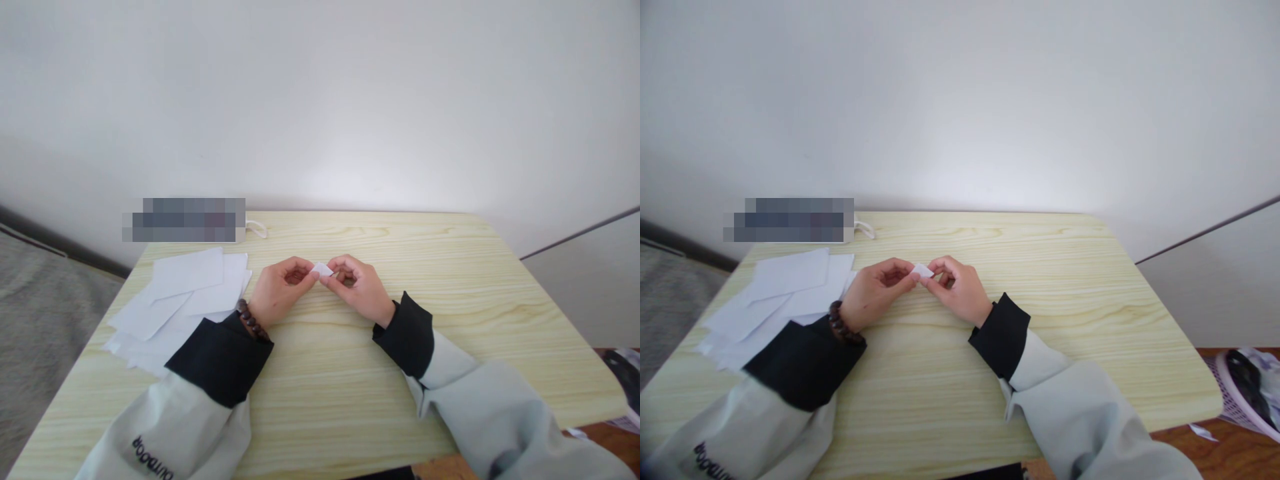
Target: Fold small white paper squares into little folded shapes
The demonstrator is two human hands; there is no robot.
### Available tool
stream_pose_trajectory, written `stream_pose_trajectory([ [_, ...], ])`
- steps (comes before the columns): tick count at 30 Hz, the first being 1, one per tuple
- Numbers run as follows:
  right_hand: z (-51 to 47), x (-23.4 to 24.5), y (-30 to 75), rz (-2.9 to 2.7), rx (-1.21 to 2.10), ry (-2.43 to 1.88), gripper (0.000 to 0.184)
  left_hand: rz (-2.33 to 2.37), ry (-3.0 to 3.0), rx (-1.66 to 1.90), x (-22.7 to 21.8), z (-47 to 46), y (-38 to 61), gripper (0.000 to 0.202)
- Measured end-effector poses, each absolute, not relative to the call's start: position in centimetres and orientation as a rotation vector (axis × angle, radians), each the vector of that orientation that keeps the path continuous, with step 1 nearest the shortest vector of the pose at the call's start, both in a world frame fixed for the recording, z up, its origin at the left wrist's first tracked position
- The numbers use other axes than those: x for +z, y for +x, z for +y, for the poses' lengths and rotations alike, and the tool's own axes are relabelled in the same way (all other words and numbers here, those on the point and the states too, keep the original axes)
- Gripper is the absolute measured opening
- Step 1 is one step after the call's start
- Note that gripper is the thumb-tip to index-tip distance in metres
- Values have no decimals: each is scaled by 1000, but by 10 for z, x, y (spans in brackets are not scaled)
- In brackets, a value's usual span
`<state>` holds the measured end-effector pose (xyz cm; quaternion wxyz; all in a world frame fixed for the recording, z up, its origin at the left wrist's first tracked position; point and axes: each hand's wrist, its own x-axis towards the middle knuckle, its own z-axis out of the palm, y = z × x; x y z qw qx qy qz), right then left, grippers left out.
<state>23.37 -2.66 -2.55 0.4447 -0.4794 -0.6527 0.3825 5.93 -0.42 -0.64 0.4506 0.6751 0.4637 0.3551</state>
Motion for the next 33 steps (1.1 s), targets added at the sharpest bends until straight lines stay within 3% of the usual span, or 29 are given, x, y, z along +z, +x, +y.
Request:
stream_pose_trajectory([
  [19, -32, -13, 234, -1857, 692, -1208, 20, 1107, 1866, 859, 4, -9, 59, 24],
  [33, -29, -25, 234, -1716, 895, -1191, 14, 1073, 1528, 960, -6, -5, 59, 29],
])
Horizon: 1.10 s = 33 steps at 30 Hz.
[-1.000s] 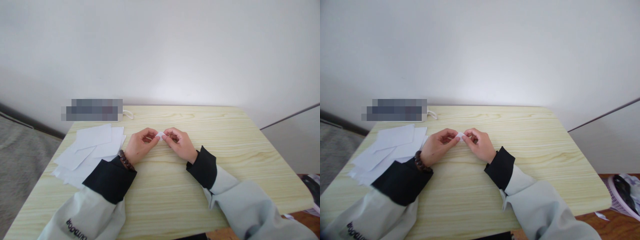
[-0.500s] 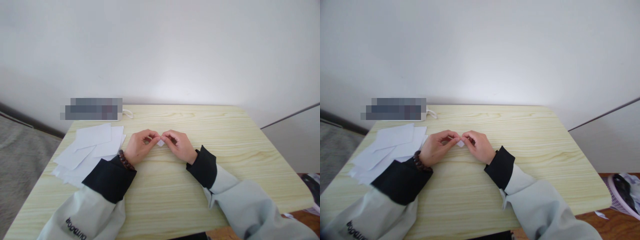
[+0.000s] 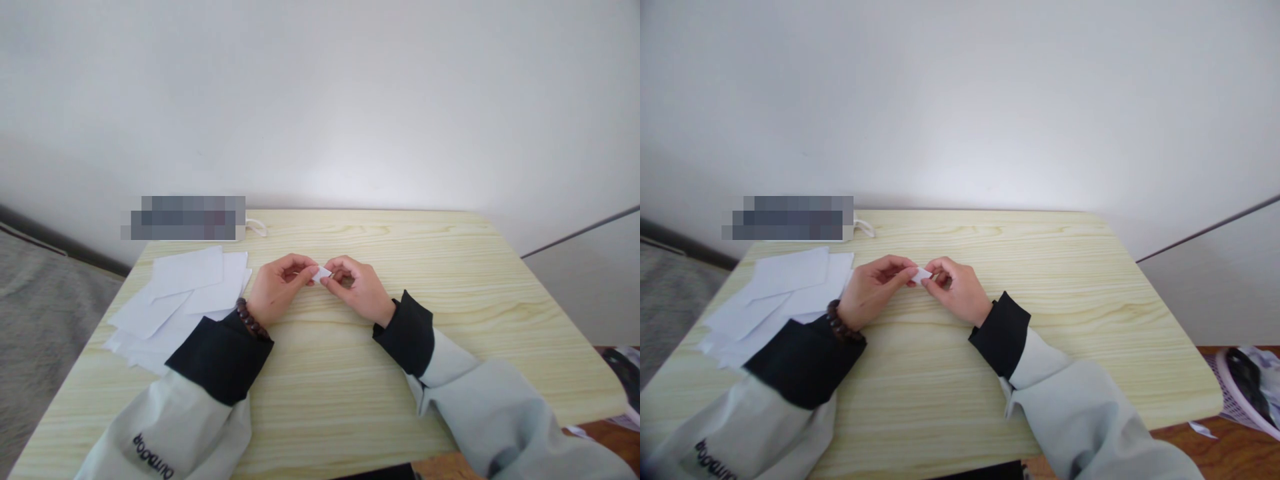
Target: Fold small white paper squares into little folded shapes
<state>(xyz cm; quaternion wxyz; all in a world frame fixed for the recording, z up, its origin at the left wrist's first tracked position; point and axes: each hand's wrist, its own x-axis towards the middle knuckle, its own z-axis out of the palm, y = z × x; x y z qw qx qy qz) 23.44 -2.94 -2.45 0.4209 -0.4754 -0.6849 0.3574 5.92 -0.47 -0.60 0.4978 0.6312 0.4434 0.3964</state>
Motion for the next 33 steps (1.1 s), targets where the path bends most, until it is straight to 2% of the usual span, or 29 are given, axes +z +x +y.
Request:
stream_pose_trajectory([
  [13, -33, -13, 231, -1739, 757, -1223, 17, 1074, 1576, 922, -7, -6, 61, 32],
  [22, -34, -13, 231, -1803, 601, -1239, 8, 1139, 1758, 884, 0, -9, 62, 25],
  [33, -34, -17, 232, -1573, 840, -1272, 13, 1176, 1625, 944, -4, -8, 60, 29],
])
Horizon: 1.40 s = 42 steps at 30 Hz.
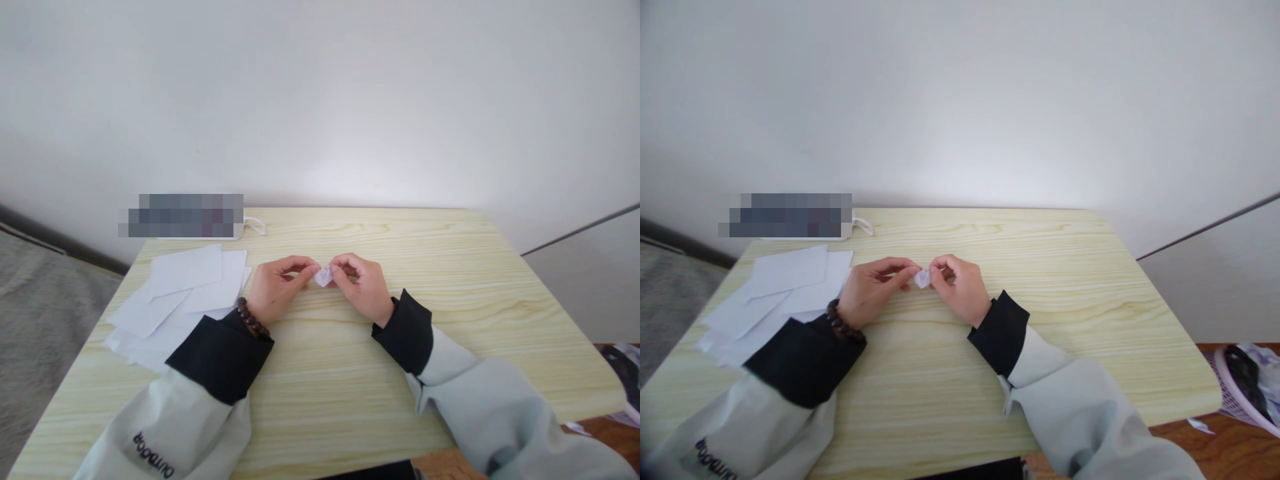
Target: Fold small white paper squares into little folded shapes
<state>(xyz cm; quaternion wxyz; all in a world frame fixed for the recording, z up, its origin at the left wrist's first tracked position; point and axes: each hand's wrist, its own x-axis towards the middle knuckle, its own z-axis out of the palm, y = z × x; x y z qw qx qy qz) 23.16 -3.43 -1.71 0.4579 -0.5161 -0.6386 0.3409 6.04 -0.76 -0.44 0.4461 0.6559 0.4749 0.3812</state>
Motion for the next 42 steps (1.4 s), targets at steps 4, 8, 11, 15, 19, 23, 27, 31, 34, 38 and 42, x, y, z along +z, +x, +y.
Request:
stream_pose_trajectory([
  [4, -33, -17, 232, -1606, 758, -1222, 15, 1105, 1522, 1017, -8, -5, 60, 29],
  [8, -32, -17, 232, -1609, 702, -1173, 15, 1012, 1433, 1095, -10, -4, 61, 26],
  [11, -31, -19, 232, -1569, 717, -1133, 15, 947, 1389, 1131, -10, -4, 61, 21],
  [15, -30, -22, 232, -1513, 746, -1096, 14, 878, 1359, 1161, -9, -4, 62, 18],
  [19, -31, -21, 231, -1551, 722, -1086, 13, 862, 1408, 1177, -11, -4, 63, 14],
  [23, -32, -18, 232, -1643, 656, -1092, 13, 938, 1664, 1161, -12, -4, 62, 10],
  [27, -32, -16, 233, -1708, 584, -1110, 13, 1003, 2008, 1059, -10, -6, 61, 21],
  [31, -32, -16, 234, -1744, 530, -1125, 12, 964, 2071, 1033, -8, -8, 62, 26],
  [34, -32, -17, 234, -1773, 490, -1133, 12, 943, 2073, 1030, -8, -9, 63, 30],
  [38, -31, -17, 235, -1785, 483, -1129, 12, 936, 2109, 1040, -8, -8, 62, 16],
  [42, -32, -17, 235, -1750, 496, -1141, 13, 996, 2096, 1079, -14, -6, 60, 11],
])
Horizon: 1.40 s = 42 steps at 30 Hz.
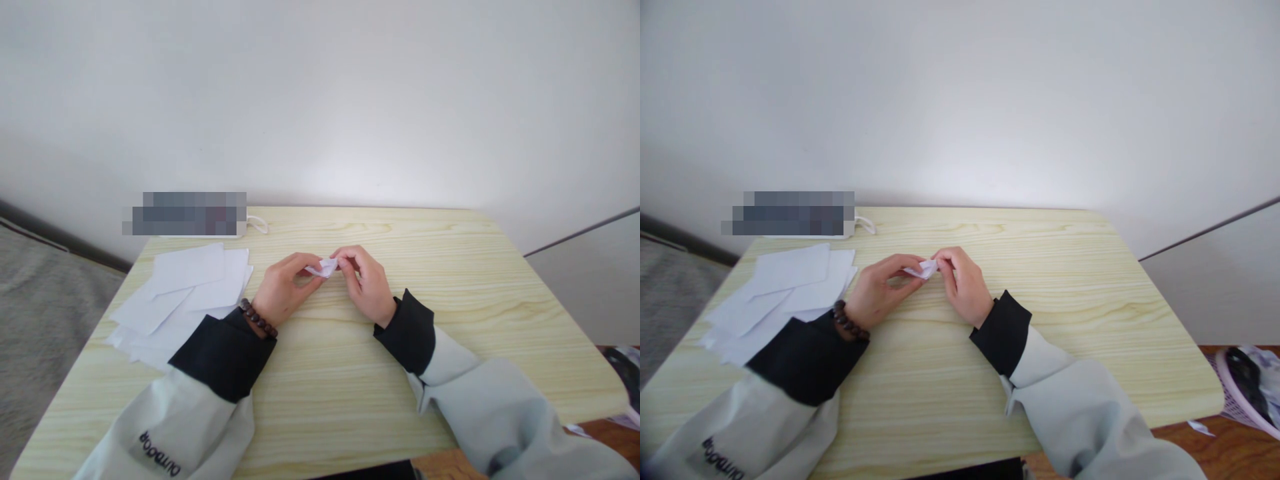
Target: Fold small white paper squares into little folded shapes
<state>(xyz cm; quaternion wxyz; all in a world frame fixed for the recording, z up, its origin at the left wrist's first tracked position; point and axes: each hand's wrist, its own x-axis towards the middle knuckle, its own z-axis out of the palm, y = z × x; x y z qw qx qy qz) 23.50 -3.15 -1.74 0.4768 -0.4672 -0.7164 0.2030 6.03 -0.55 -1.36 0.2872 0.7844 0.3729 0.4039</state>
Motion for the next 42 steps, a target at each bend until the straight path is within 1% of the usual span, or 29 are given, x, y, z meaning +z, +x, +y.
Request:
stream_pose_trajectory([
  [5, -32, -18, 234, -1693, 531, -1132, 14, 1049, 2002, 1136, -18, -5, 59, 19],
  [9, -32, -19, 234, -1683, 579, -1092, 13, 1028, 2020, 1123, -15, -7, 59, 18],
  [12, -33, -19, 235, -1766, 573, -1034, 29, 1053, 2132, 1107, -12, -7, 58, 12],
  [14, -33, -18, 236, -1891, 491, -1034, 34, 1083, 2214, 1107, -11, -7, 58, 10],
  [19, -31, -18, 237, -2007, 332, -1110, 19, 1083, 2331, 1097, -11, -7, 56, 9],
  [23, -30, -22, 239, -2054, 260, -1132, 11, 1080, 2365, 1059, -12, -6, 56, 9],
  [28, -30, -23, 241, -2115, 209, -1129, 15, 1042, 2412, 1058, -15, -3, 56, 9],
  [32, -30, -22, 240, -2103, 234, -1132, 15, 1037, 2387, 1082, -16, -3, 55, 6],
  [42, -30, -22, 239, -2031, 261, -1123, 16, 1075, 2247, 1092, -15, -5, 57, 11],
])
